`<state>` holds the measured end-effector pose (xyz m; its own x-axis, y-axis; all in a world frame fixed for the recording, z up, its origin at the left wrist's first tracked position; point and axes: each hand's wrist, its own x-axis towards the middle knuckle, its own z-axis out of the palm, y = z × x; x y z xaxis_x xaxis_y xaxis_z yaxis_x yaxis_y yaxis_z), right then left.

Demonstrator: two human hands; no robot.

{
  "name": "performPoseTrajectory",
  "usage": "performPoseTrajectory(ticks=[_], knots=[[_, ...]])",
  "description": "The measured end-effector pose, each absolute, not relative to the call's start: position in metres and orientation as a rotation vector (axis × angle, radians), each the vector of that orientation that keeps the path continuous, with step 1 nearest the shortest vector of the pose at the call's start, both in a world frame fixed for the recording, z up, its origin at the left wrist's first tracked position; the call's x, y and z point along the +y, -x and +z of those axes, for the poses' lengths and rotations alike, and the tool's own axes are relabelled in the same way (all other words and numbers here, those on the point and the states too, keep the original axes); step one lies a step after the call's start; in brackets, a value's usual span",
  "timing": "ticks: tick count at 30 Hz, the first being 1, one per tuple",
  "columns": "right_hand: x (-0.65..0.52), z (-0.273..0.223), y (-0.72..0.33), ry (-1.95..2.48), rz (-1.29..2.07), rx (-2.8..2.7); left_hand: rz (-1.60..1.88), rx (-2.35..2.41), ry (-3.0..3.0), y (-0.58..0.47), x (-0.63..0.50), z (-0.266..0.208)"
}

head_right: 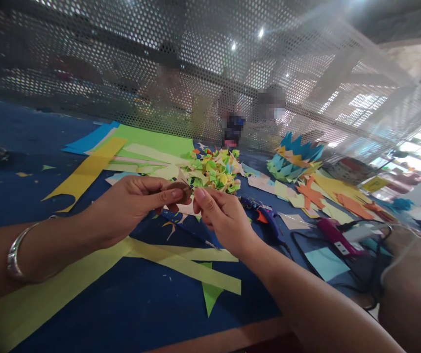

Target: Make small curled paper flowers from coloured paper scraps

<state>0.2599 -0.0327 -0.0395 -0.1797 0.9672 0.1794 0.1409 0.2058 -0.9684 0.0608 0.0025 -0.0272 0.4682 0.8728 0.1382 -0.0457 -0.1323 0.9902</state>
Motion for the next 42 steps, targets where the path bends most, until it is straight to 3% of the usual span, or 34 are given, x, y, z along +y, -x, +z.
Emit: performPoseTrajectory(ticks=[42], knots=[[-0.0338, -0.0384, -0.2617, 1.104, 1.156, -1.512, 0.816, 0.674, -1.29, -0.0602, 0.0018, -0.0261]])
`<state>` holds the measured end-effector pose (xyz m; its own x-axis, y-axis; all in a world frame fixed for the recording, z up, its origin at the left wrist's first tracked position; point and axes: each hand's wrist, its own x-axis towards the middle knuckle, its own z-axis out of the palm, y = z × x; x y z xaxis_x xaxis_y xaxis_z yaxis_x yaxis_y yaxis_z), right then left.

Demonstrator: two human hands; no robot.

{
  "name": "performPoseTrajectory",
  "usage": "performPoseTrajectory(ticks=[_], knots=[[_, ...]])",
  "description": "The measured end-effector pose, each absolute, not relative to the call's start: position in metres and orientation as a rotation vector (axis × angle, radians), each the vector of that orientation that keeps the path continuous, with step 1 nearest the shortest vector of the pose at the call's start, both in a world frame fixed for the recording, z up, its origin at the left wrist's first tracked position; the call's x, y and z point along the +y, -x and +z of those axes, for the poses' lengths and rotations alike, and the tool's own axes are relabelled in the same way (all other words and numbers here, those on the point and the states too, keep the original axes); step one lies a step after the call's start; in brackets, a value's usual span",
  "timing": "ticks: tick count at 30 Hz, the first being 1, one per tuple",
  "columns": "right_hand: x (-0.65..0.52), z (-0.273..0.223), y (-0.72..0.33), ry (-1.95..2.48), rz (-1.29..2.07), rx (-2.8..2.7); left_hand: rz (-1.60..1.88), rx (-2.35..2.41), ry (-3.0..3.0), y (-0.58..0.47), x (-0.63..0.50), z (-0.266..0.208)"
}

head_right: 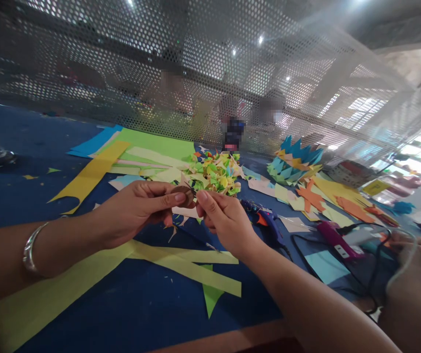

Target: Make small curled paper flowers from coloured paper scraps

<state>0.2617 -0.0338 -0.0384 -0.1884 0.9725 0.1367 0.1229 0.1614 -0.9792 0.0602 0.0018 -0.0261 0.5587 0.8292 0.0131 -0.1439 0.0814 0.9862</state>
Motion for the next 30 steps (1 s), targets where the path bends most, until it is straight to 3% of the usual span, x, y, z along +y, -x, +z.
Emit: performPoseTrajectory(ticks=[30], knots=[[-0.0337, -0.0331, -0.2678, 1.216, 0.934, -1.734, 0.827, 0.701, -1.542, -0.0556, 0.0099, -0.0243]])
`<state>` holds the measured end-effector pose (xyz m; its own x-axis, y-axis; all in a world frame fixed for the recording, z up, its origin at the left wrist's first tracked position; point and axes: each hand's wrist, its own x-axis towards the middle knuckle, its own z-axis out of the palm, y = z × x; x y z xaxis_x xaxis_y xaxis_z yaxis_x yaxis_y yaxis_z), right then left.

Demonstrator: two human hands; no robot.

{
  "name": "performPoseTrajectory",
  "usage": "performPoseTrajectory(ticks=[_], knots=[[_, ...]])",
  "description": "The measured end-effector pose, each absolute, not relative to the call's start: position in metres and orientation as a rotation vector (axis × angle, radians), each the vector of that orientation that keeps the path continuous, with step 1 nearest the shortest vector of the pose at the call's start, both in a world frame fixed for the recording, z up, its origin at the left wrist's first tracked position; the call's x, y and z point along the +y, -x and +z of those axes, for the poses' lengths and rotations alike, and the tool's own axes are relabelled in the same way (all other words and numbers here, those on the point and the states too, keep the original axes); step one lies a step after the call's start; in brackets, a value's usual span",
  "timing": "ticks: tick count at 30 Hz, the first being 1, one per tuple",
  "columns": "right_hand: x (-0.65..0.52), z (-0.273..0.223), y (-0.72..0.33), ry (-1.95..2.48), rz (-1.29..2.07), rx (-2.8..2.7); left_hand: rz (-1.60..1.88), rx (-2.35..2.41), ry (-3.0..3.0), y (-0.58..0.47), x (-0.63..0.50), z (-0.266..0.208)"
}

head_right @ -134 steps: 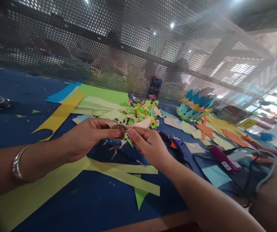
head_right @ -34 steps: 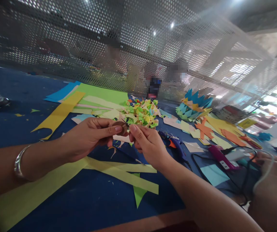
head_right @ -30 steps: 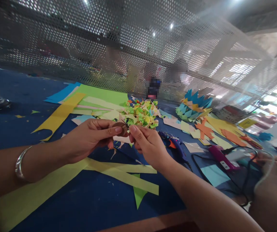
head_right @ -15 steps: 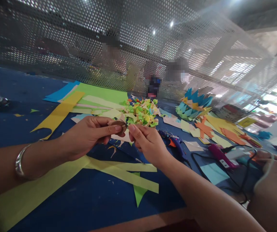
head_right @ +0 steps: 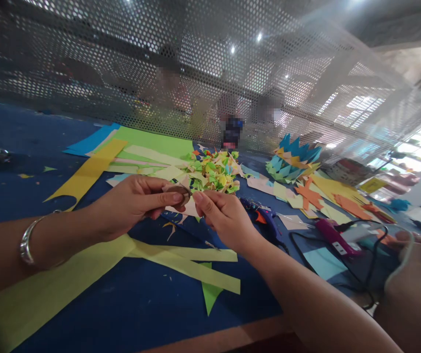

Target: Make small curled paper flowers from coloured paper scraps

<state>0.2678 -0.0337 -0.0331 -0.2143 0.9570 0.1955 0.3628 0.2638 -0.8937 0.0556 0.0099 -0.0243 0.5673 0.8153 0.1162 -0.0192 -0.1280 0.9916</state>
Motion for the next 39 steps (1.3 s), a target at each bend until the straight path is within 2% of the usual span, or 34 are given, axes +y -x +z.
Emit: performPoseTrajectory(ticks=[18, 26, 39], knots=[[-0.033, -0.029, -0.275, 1.276, 0.618, -2.015, 0.736, 0.756, -1.66, -0.05, 0.017, -0.022], [-0.033, -0.028, -0.275, 1.303, 0.595, -2.036, 0.69, 0.761, -1.662, -0.05, 0.017, -0.021], [-0.034, -0.035, -0.264, 1.219, 0.782, -1.825, 0.615, 0.696, -1.678, -0.055, 0.008, -0.017]])
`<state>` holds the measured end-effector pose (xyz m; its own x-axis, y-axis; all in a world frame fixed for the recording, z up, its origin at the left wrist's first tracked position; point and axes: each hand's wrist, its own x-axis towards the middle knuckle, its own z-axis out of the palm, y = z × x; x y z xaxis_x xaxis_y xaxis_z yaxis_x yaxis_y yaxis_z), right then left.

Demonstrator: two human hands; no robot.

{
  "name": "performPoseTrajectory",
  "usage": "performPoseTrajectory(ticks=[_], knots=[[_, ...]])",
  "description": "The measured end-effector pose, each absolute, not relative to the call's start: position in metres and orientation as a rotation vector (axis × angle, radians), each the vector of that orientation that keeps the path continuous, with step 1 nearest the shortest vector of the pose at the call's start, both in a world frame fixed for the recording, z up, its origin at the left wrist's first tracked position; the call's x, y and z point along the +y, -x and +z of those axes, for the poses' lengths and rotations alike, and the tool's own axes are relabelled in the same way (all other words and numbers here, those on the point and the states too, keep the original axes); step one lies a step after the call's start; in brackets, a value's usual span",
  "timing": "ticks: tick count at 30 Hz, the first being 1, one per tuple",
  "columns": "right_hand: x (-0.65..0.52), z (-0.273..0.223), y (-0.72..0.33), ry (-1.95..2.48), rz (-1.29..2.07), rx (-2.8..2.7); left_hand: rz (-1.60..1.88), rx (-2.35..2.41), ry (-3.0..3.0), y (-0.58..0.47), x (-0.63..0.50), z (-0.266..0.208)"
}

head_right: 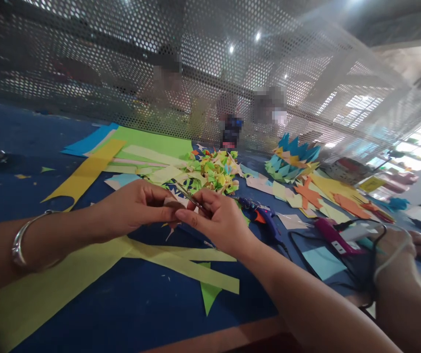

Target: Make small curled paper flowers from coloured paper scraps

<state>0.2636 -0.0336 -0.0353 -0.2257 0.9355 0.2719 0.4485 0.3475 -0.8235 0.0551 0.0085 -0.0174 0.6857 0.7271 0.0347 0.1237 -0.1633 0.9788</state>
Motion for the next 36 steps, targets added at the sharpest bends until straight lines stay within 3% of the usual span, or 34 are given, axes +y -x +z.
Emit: performPoseTrajectory(ticks=[15, 28, 36], knots=[[-0.036, -0.03, -0.262, 1.175, 0.646, -1.716, 0.707, 0.75, -1.409, -0.059, 0.007, -0.03], [-0.036, -0.038, -0.265, 1.108, 0.905, -1.666, 0.889, 0.73, -1.358, -0.059, 0.005, -0.028], [-0.037, -0.037, -0.268, 1.165, 0.862, -1.742, 0.895, 0.742, -1.463, -0.058, 0.005, -0.026]])
